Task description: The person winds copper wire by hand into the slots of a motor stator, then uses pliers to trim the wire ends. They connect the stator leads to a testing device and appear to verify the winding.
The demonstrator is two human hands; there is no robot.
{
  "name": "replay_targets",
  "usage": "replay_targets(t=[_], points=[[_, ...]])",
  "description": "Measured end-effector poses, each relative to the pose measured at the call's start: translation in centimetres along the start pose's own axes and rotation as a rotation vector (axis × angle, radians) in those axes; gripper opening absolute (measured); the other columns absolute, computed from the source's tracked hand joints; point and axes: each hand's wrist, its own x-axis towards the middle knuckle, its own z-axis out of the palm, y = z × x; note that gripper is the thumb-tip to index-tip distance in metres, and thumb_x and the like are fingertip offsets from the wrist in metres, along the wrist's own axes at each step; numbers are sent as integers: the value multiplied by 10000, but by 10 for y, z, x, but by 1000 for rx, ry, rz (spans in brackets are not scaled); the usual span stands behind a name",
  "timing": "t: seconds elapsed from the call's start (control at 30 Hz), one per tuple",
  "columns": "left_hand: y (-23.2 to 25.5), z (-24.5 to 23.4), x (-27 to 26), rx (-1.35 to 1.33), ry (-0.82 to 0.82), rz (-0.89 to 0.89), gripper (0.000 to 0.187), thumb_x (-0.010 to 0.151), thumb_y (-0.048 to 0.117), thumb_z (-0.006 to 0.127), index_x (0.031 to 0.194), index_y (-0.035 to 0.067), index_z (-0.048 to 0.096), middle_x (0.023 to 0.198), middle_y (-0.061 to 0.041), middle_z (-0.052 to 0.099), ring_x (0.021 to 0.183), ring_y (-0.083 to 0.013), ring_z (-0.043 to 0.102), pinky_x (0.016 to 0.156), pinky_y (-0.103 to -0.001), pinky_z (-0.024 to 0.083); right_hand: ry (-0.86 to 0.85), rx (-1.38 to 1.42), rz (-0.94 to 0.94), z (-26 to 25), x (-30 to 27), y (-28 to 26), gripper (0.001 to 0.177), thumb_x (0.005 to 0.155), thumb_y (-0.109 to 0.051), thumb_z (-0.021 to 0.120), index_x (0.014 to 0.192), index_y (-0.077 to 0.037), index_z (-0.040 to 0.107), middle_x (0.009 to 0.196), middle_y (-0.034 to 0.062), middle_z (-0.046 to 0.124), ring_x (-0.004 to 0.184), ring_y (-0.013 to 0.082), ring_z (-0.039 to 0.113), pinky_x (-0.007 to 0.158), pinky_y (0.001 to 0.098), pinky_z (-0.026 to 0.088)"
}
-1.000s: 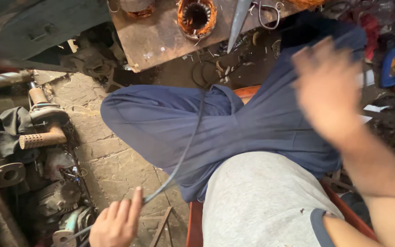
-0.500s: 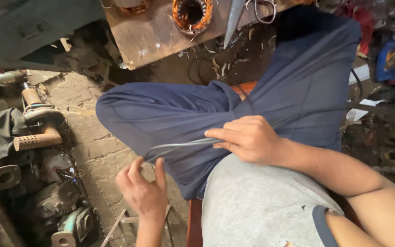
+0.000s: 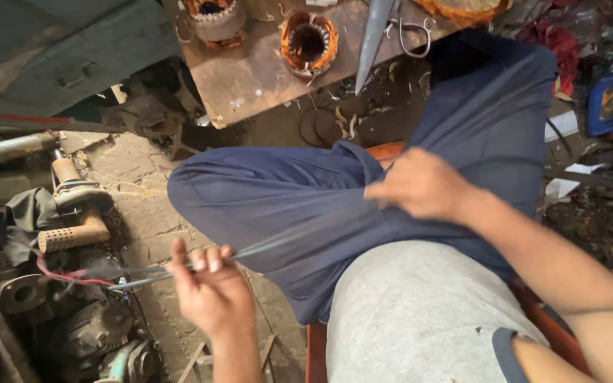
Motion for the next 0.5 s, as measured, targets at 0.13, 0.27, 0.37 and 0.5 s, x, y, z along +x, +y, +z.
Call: replay_targets(t=[0.13, 0.27, 0.37, 0.5], points=[[-38, 29, -24, 186, -39, -39, 409, 1185, 340, 373, 1368, -5, 493, 871, -36, 554, 896, -211, 596, 1069, -507, 504, 24, -72, 151, -3, 8, 14, 366, 806, -203, 758, 1170, -166, 732, 1041, 32, 722, 970, 256, 663, 916, 405, 468], [-78, 60, -44, 281, -99, -216, 388, 1100, 292, 413, 1354, 8, 488, 1083, -114, 682, 1164, -272, 663, 1095, -490, 498, 88, 195, 48, -19, 28, -29, 530, 803, -327, 782, 1253, -68, 671, 1266, 127, 672, 1122, 330, 648, 995, 423, 459], [-114, 78, -46, 491, -131, -294, 308, 1078, 232, 486, 1228, -13, 597, 1112, -139, 712, 1087, -243, 689, 949, -379, 563, 278, 205, -18, -27, 49, -66, 488, 910, -331, 769, 1294, -62, 636, 1302, 120, 655, 1140, 304, 661, 1000, 425, 496], [-163, 111, -51, 1520, 57, -72, 266, 1087, 222, 564, 1194, -5, 655, 1130, -75, 681, 1029, -178, 609, 859, -300, 501, 356, -12, -58, -28, 77, -96, 518, 864, -347, 801, 1264, -48, 662, 1211, 110, 670, 1030, 309, 648, 892, 455, 498]])
